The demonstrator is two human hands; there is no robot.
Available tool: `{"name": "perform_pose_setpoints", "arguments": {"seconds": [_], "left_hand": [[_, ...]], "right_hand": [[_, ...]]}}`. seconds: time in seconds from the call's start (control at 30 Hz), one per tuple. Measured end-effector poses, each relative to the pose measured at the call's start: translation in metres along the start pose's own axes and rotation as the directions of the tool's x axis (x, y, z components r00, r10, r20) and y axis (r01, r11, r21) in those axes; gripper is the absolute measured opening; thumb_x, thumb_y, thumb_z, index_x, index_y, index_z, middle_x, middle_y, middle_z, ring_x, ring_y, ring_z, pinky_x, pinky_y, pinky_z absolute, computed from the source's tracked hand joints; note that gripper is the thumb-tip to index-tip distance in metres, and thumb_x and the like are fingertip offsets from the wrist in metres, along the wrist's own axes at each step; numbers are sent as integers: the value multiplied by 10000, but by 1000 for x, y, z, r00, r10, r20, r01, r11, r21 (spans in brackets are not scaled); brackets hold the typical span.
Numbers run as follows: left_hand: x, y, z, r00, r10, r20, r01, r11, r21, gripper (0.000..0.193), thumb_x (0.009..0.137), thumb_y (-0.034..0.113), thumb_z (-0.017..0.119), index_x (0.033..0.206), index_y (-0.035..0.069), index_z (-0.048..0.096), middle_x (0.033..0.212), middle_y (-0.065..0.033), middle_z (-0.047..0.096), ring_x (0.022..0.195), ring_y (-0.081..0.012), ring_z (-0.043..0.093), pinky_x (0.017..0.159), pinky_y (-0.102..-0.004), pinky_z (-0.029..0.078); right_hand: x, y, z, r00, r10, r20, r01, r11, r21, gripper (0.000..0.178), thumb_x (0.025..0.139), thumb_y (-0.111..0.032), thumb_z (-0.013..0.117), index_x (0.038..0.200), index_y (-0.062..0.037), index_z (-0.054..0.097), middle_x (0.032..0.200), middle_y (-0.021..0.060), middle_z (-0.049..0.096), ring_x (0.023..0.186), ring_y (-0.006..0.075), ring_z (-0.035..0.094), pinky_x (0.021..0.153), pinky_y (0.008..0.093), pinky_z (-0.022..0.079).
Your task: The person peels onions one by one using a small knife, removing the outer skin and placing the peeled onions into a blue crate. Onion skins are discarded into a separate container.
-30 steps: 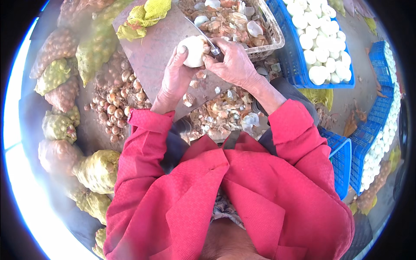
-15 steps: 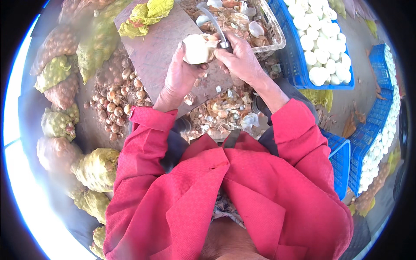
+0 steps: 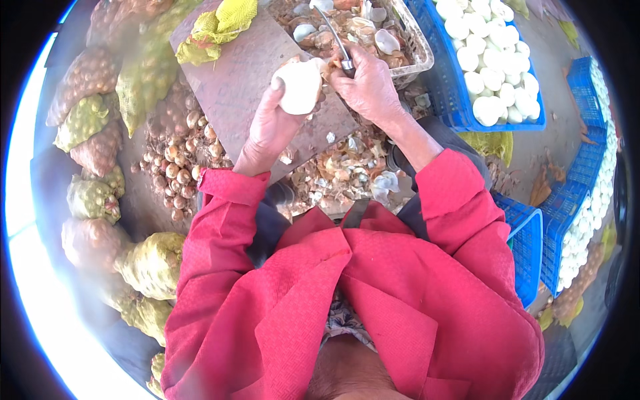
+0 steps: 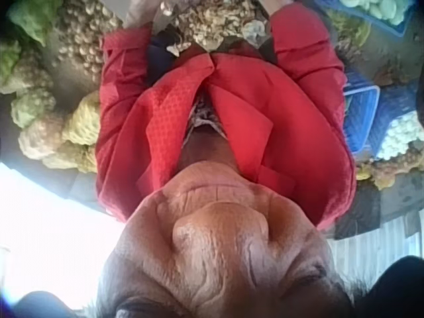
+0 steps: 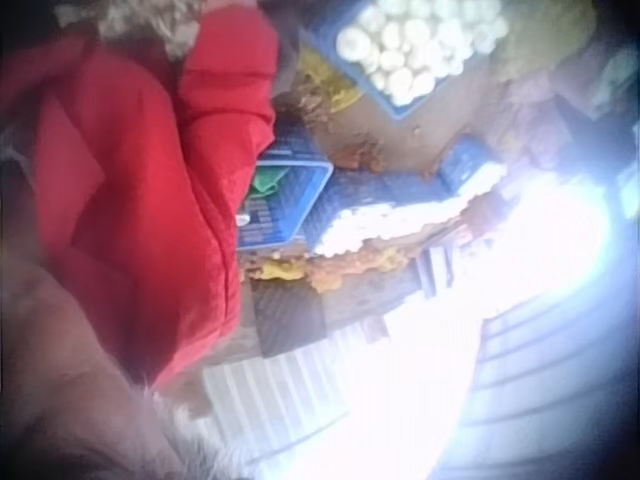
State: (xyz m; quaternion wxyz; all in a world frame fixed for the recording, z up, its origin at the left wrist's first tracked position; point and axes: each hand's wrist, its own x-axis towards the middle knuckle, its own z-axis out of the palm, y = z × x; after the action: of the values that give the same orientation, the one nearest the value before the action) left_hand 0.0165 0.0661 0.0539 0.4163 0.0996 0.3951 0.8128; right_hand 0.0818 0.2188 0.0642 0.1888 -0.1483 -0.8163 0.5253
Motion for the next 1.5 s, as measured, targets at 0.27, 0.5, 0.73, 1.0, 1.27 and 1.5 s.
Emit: {"name": "perform_pose_setpoints", "arguments": {"seconds": [0.27,0.5,0.73,1.0,1.27,1.5], "left_hand": [[7,10,-13,988,-136,80,157,898,-410,576,880,531,265,1172,64,436,1106,-132,522,934,-248,495,725,-321,403],[8,-6,-6,995,-51,-88,40,991,-124,576,894,510,292,1233,52,379,1191,-99,475,1101,-235,450,942,-395,351],[8,6,-10,995,83,-53,-72,979,189,486,883,317,489,1263,42,361,1185,-79,481,1080,-182,472,883,-336,416],[5,1,-6,989,134,-57,-113,955,276,452,858,246,549,1235,47,398,1113,-51,535,985,-157,536,775,-299,474],[6,5,-7,993,67,-93,-51,986,159,419,868,283,524,1200,44,428,1049,-74,568,900,-177,583,562,-278,510],[4,3,-13,994,70,-84,-56,986,156,392,873,242,520,1196,36,436,1067,-79,562,916,-185,579,654,-291,510]], "right_hand": [[-4,3,-12,999,27,31,-22,990,-141,306,787,-285,625,944,-36,542,767,143,601,726,202,598,651,329,453],[-12,-8,3,981,-124,147,131,991,-41,393,759,-310,613,861,63,545,688,233,582,678,377,583,609,402,455],[-11,-1,-7,965,-158,210,191,970,-150,274,809,-221,546,806,53,539,653,224,565,676,384,567,602,429,445],[-14,-1,-7,969,-160,189,206,944,-257,260,796,-203,507,811,54,544,634,209,571,631,381,577,587,431,468],[-10,-2,-10,956,-171,239,224,950,-217,280,776,-234,519,769,45,547,662,227,573,684,386,579,622,442,463],[-11,-8,-10,944,-174,281,247,937,-248,263,789,-229,509,768,29,555,645,216,573,641,378,574,587,442,458]]}}
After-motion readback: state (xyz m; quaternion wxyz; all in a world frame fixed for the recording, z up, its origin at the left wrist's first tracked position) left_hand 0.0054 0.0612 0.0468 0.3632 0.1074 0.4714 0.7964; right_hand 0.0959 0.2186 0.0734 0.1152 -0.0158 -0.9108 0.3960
